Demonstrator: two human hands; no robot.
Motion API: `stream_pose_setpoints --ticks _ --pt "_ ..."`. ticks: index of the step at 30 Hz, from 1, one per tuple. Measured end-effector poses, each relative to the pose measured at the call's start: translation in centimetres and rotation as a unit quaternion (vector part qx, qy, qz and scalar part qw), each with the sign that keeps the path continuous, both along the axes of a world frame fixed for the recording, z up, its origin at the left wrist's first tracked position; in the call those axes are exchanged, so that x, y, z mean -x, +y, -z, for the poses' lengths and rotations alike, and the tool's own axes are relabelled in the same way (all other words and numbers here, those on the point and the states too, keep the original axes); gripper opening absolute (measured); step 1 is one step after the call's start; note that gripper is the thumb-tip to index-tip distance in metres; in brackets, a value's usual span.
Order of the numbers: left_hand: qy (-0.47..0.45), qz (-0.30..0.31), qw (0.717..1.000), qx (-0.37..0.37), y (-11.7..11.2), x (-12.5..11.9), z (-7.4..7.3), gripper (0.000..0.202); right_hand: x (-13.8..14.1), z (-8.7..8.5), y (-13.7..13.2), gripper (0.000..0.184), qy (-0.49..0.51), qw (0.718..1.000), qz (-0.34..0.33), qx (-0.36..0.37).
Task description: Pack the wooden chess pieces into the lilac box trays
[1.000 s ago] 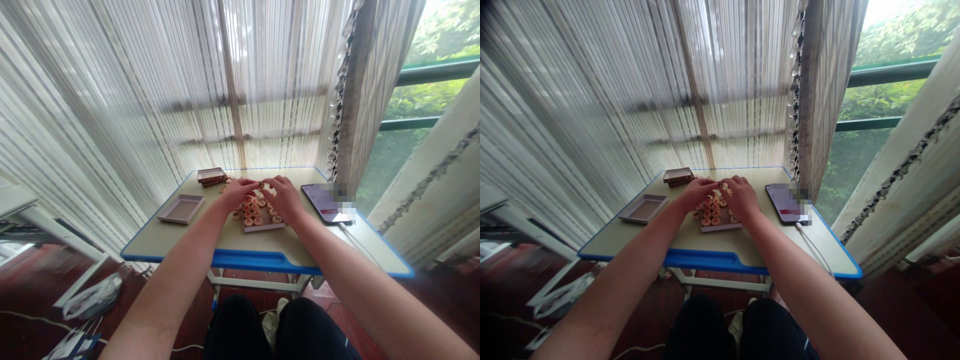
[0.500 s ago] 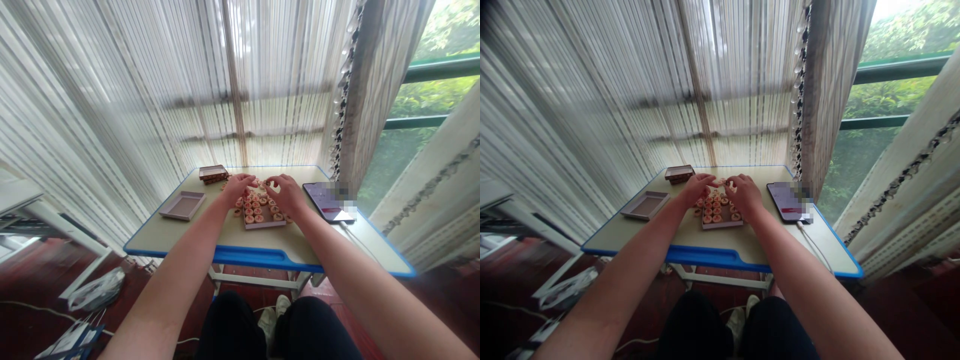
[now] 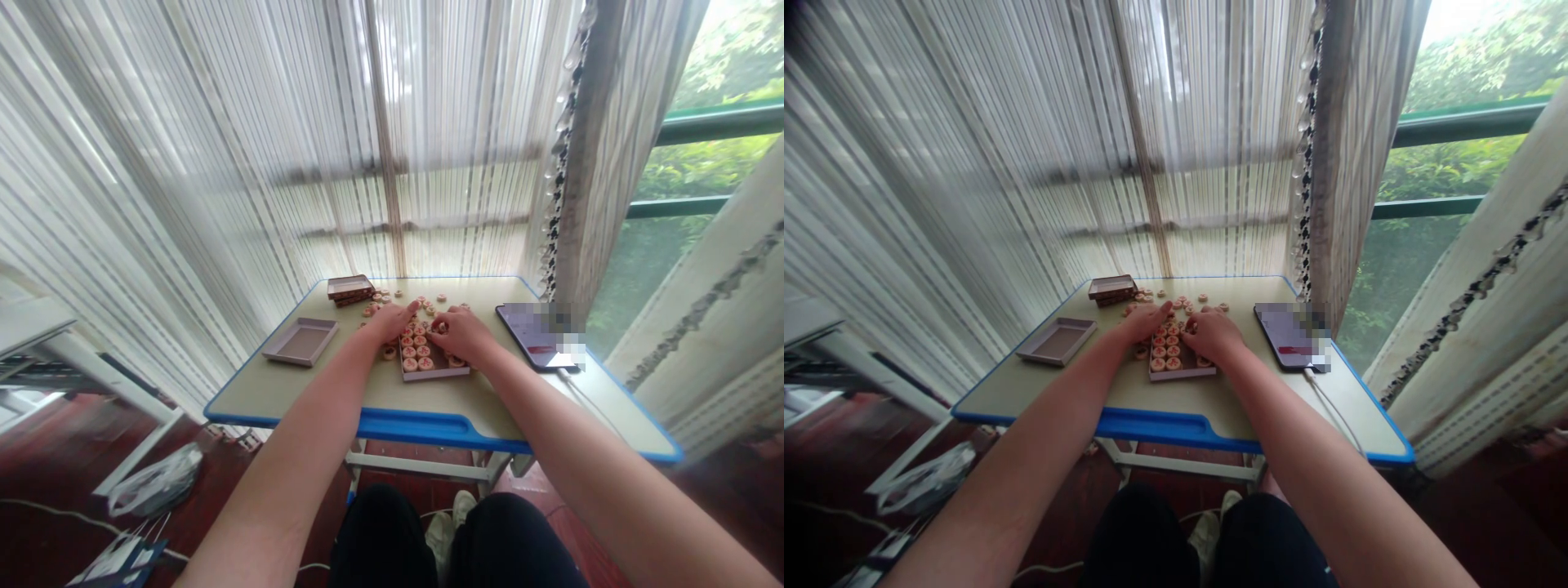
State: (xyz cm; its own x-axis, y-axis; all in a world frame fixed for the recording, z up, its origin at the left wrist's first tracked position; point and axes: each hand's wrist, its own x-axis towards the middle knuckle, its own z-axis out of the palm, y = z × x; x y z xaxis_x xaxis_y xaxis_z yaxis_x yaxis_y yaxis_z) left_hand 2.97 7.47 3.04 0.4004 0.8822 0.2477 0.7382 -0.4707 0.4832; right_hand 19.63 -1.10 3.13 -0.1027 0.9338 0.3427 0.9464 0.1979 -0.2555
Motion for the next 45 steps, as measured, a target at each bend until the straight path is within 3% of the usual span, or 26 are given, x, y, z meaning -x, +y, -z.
stream_pose_setpoints --ticks 11,17,28,32,35,39,43,45 --pt "0.023 0.031 0.999 -0.006 0.1 0.2 0.2 0.04 -0.1 0.1 0.2 0.03 0.003 1.0 -0.005 -0.006" --pt "0.098 0.022 0.994 -0.044 0.4 0.5 0.1 0.052 -0.1 -0.3 -0.3 0.028 0.038 0.998 0.021 -0.049" --pt "0.11 -0.029 0.993 -0.034 0.6 1.1 0.0 0.028 -0.4 -0.5 -0.6 0.026 0.054 0.996 0.034 -0.055" --pt "0.026 -0.029 0.998 -0.047 1.0 1.3 0.2 0.031 -0.5 -0.5 -0.6 0.026 0.057 0.996 0.034 -0.058" --pt "-0.126 -0.003 0.992 -0.018 1.2 1.1 0.4 0.033 -0.6 -0.4 -0.5 0.025 0.058 0.996 0.031 -0.065" --pt "-0.329 0.033 0.941 0.07 0.6 0.5 0.0 0.035 -0.7 -0.2 -0.3 0.027 0.071 0.992 0.016 -0.1" --pt "-0.401 0.068 0.894 0.189 -0.8 0.0 -0.6 0.04 -0.7 -0.2 -0.3 0.03 0.092 0.986 -0.009 -0.139" --pt "-0.401 0.093 0.885 0.216 -1.3 -0.1 -0.8 0.041 -0.6 -0.3 -0.4 0.032 0.091 0.984 -0.026 -0.152"
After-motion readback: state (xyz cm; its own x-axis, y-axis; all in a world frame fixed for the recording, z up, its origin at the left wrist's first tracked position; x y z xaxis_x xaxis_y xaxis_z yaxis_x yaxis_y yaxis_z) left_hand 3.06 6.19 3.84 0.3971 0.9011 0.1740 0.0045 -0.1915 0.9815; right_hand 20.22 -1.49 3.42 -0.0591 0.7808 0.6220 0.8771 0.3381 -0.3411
